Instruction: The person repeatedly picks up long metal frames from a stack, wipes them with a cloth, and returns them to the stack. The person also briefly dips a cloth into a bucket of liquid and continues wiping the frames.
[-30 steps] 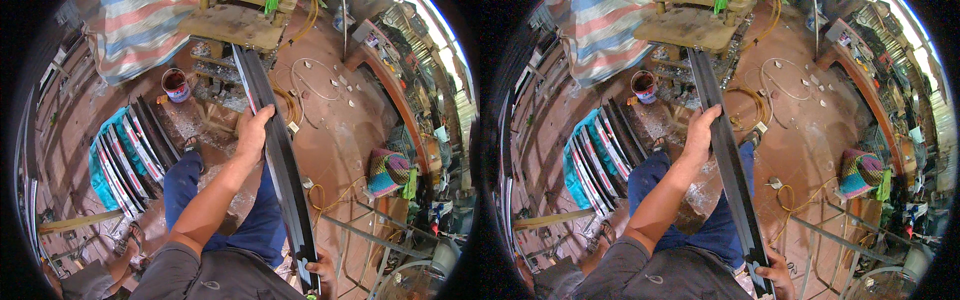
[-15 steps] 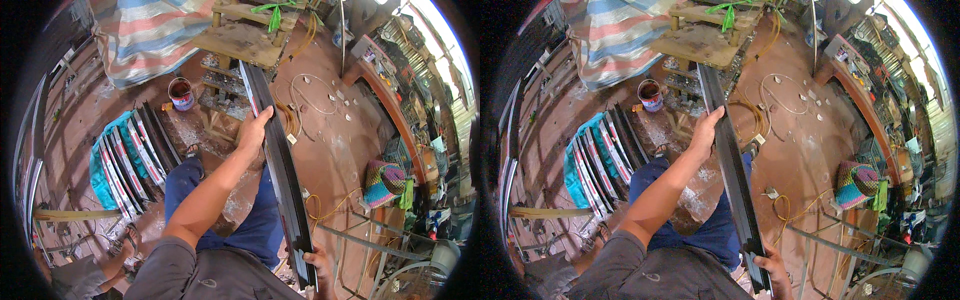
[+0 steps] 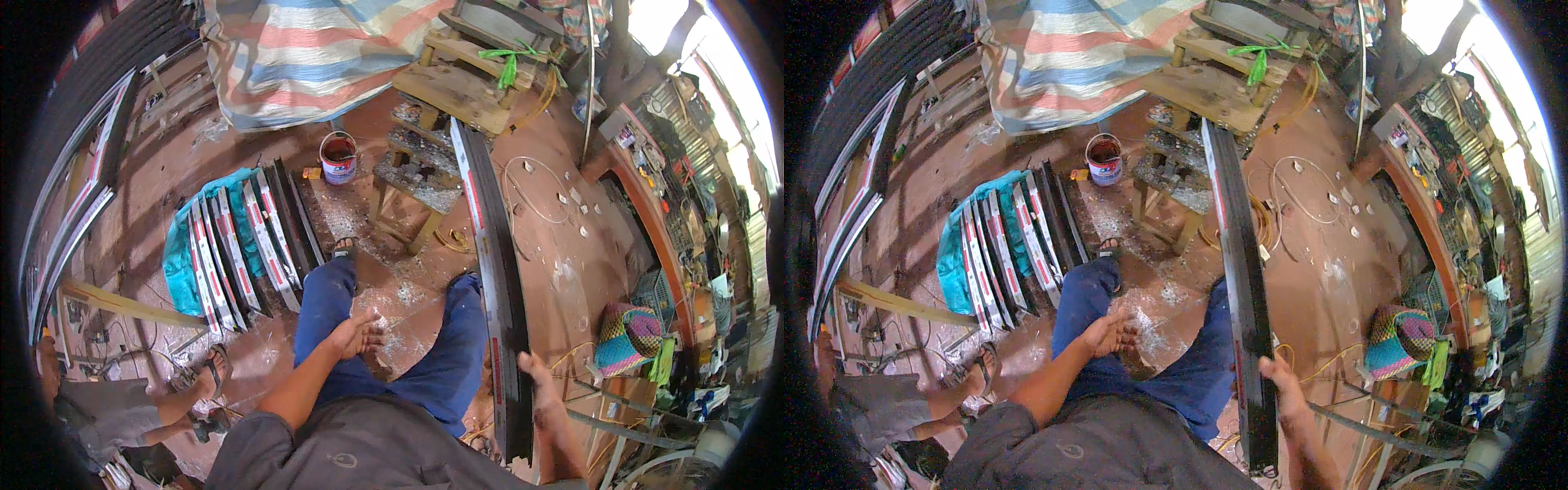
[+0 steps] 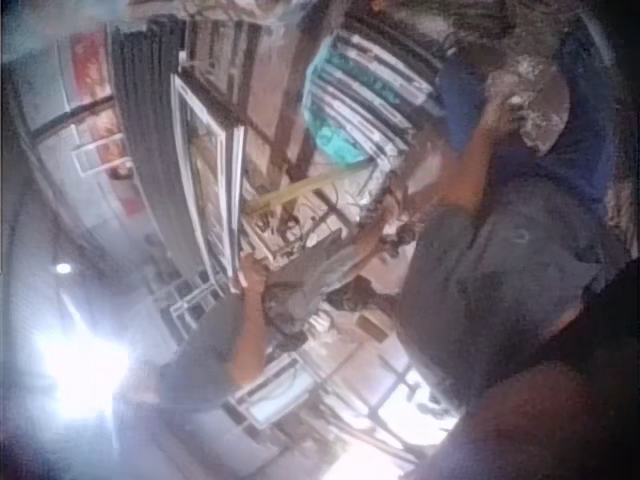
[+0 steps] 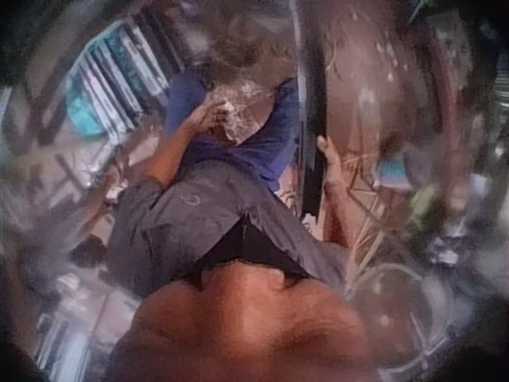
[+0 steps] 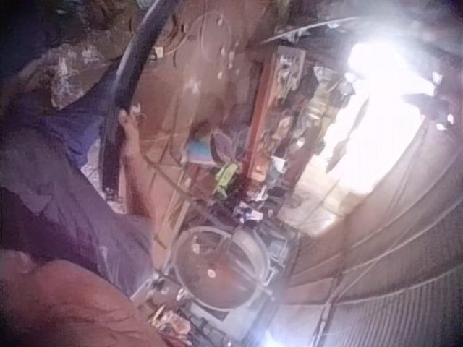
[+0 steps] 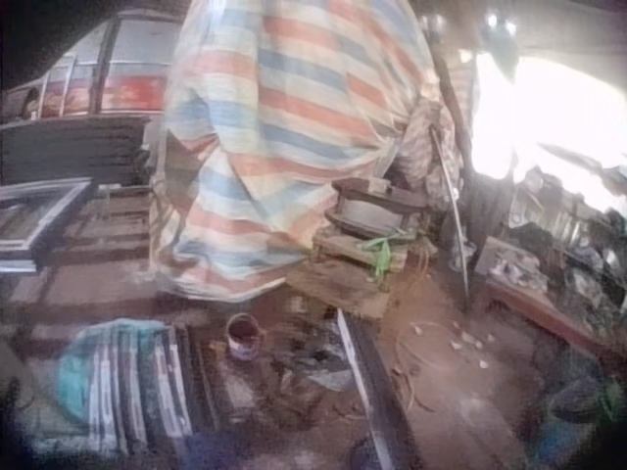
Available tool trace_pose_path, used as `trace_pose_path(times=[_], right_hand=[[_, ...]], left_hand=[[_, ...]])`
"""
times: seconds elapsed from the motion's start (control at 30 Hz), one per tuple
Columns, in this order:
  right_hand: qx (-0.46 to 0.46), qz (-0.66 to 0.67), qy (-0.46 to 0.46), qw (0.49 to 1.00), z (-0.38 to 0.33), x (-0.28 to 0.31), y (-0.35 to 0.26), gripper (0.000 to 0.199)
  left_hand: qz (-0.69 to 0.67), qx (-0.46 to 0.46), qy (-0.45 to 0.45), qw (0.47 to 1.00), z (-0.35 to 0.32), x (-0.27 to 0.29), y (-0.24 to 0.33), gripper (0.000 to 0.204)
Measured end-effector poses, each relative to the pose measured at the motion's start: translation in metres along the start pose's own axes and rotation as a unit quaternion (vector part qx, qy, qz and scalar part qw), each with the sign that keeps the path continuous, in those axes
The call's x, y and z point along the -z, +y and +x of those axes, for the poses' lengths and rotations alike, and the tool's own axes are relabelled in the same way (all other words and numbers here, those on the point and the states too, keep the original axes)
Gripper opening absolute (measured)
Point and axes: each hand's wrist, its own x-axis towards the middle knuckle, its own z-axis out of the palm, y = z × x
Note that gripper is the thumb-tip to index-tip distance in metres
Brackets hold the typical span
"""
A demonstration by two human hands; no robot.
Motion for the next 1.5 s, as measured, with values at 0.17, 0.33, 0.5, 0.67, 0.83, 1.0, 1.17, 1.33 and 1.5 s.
trace_pose_path(times=[0.17,0.33,0.5,0.67,0.83,1.0,1.17,1.33,1.5], right_hand=[[-0.035,0.018,0.012,0.999,0.032,-0.013,-0.026,0.071],[-0.049,0.009,-0.025,0.998,0.038,-0.010,-0.026,0.063],[-0.004,-0.036,0.002,0.999,0.020,0.023,0.007,0.059],[0.073,-0.149,0.069,0.984,-0.036,0.059,0.062,0.051],[0.268,-0.106,0.215,0.933,-0.065,0.087,0.069,0.058],[0.456,0.030,0.323,0.829,-0.038,0.101,0.006,0.063],[0.529,0.105,0.236,0.808,0.022,0.040,-0.030,0.054],[0.448,0.201,0.207,0.847,0.070,-0.064,0.027,0.056],[0.291,0.287,0.065,0.910,0.071,-0.088,0.063,0.055]], left_hand=[[0.030,-0.044,-0.015,0.998,0.002,0.031,-0.023,0.071],[0.023,-0.027,0.018,0.999,0.013,0.030,-0.017,0.061],[0.046,-0.031,0.025,0.998,0.013,0.024,-0.018,0.052],[0.063,-0.041,0.035,0.997,0.014,0.027,-0.022,0.047],[0.164,-0.012,-0.031,0.986,0.009,0.006,-0.017,0.047],[0.303,-0.062,-0.432,0.847,-0.007,-0.093,-0.013,0.053],[0.322,-0.197,-0.402,0.834,-0.006,-0.220,-0.033,0.078],[0.062,-0.319,-0.305,0.895,0.016,-0.256,-0.004,0.075],[-0.111,-0.253,-0.211,0.938,0.024,-0.241,0.010,0.043]])
